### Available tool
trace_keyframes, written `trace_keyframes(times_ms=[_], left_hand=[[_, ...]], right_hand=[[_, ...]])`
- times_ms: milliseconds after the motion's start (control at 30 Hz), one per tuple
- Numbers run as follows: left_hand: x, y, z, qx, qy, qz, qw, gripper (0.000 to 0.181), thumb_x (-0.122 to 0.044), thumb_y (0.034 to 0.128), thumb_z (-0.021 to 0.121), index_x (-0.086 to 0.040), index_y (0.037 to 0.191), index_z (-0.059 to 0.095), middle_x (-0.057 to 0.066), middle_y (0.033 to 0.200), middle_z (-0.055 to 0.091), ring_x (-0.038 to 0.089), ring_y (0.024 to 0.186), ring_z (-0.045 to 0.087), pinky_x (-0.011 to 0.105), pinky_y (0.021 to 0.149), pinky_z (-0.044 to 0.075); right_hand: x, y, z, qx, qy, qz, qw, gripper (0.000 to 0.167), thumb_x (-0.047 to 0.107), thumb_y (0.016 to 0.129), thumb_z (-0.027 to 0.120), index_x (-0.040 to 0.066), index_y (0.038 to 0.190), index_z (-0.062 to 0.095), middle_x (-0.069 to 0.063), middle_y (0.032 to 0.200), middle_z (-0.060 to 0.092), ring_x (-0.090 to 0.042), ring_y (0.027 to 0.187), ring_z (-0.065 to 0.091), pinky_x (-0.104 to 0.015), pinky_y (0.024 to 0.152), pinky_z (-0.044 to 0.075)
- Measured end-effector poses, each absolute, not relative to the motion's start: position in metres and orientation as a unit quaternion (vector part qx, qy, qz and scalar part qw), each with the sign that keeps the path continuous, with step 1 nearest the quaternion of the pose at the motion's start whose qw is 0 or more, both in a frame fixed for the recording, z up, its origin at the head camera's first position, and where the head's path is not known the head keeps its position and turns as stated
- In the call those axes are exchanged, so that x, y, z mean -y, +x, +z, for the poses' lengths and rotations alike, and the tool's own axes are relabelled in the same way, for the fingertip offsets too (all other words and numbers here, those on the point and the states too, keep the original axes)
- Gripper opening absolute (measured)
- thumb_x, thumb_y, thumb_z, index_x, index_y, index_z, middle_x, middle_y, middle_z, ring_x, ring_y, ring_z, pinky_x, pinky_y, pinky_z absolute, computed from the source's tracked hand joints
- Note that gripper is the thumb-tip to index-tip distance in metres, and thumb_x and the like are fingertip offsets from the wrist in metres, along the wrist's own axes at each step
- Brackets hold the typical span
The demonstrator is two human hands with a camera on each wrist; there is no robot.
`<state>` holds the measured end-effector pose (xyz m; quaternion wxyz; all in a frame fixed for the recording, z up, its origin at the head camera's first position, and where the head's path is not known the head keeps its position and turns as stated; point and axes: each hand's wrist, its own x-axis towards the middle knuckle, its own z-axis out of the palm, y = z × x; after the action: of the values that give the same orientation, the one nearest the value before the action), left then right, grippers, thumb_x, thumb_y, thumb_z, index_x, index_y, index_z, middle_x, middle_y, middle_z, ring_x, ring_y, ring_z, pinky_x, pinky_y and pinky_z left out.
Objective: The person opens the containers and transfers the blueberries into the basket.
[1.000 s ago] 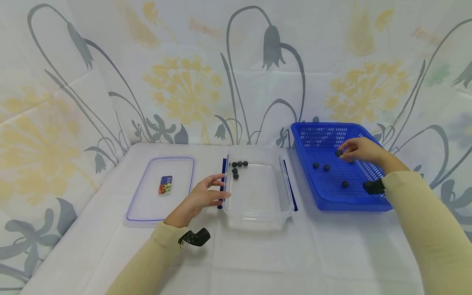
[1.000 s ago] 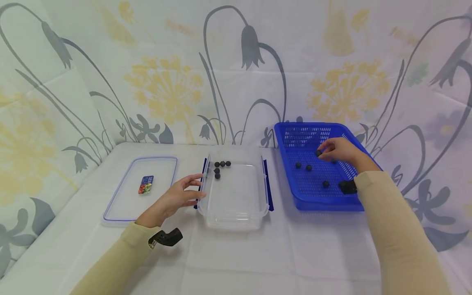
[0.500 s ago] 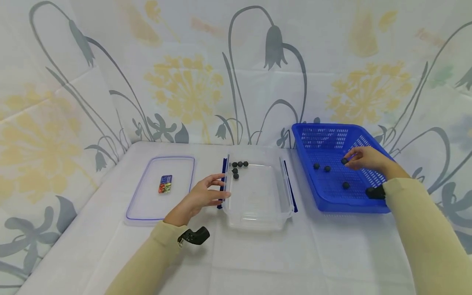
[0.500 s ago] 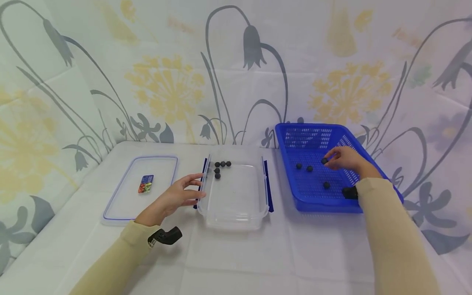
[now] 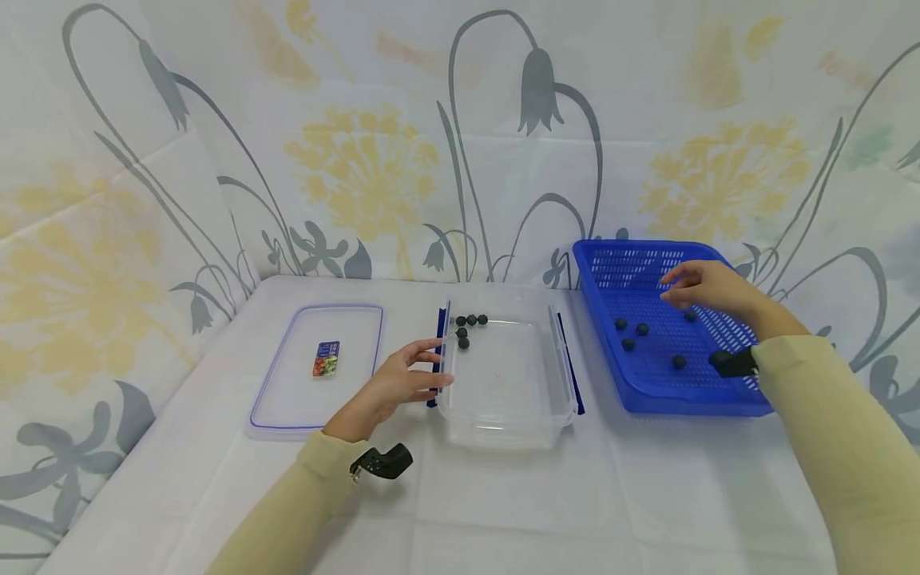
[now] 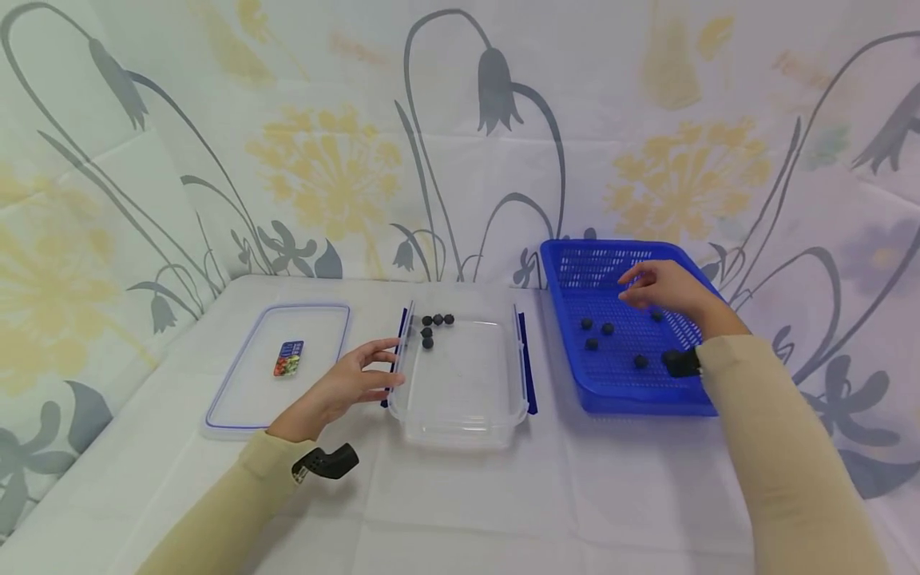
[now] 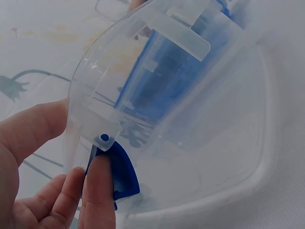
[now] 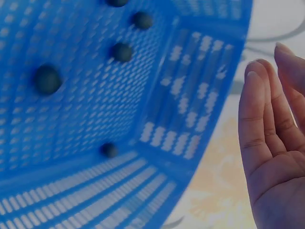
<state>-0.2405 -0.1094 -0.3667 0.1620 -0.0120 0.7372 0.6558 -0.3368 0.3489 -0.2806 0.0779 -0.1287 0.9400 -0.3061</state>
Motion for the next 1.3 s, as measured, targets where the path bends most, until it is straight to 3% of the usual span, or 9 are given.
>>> trace_keyframes(times_ms=[267, 533, 833, 1300], left_hand=[[0.109, -0.24, -0.366, -0.733, -0.013, 0.661, 0.164, 0.065, -0.007, 0.0786, 0.074, -0.017, 0.137, 0.046, 0.01, 0.124, 0.048, 0.023, 0.095, 0.058, 0.037, 0.082, 0.053], [0.109, -0.239, -0.364, -0.736, -0.01, 0.657, 0.164, 0.066, -0.007, 0.0791, 0.074, -0.016, 0.137, 0.045, 0.01, 0.124, 0.047, 0.024, 0.096, 0.057, 0.038, 0.083, 0.052], [0.109, -0.238, -0.365, -0.734, -0.012, 0.659, 0.163, 0.067, -0.007, 0.0788, 0.074, -0.016, 0.137, 0.044, 0.01, 0.124, 0.047, 0.024, 0.096, 0.057, 0.038, 0.083, 0.052], [0.108, -0.239, -0.365, -0.733, -0.014, 0.661, 0.163, 0.066, -0.006, 0.0788, 0.074, -0.016, 0.137, 0.045, 0.01, 0.124, 0.047, 0.025, 0.099, 0.056, 0.038, 0.083, 0.052]], right_hand=[[-0.318, -0.334, -0.264, -0.932, -0.136, -0.327, 0.07, 0.042, 0.028, 0.09, 0.063, -0.001, 0.119, 0.054, -0.006, 0.092, 0.065, -0.017, 0.082, 0.061, -0.038, 0.079, 0.049], [-0.282, -0.337, -0.26, -0.921, -0.159, -0.349, 0.066, 0.034, 0.022, 0.088, 0.066, -0.001, 0.112, 0.058, -0.008, 0.086, 0.063, -0.019, 0.077, 0.059, -0.033, 0.075, 0.048], [-0.234, -0.334, -0.249, -0.91, -0.199, -0.355, 0.08, 0.029, 0.016, 0.089, 0.065, 0.0, 0.112, 0.06, -0.009, 0.09, 0.064, -0.022, 0.08, 0.059, -0.035, 0.075, 0.049], [-0.174, -0.346, -0.266, -0.882, -0.25, -0.384, 0.106, 0.027, 0.015, 0.088, 0.065, 0.0, 0.11, 0.06, -0.012, 0.089, 0.064, -0.024, 0.079, 0.059, -0.032, 0.074, 0.051]])
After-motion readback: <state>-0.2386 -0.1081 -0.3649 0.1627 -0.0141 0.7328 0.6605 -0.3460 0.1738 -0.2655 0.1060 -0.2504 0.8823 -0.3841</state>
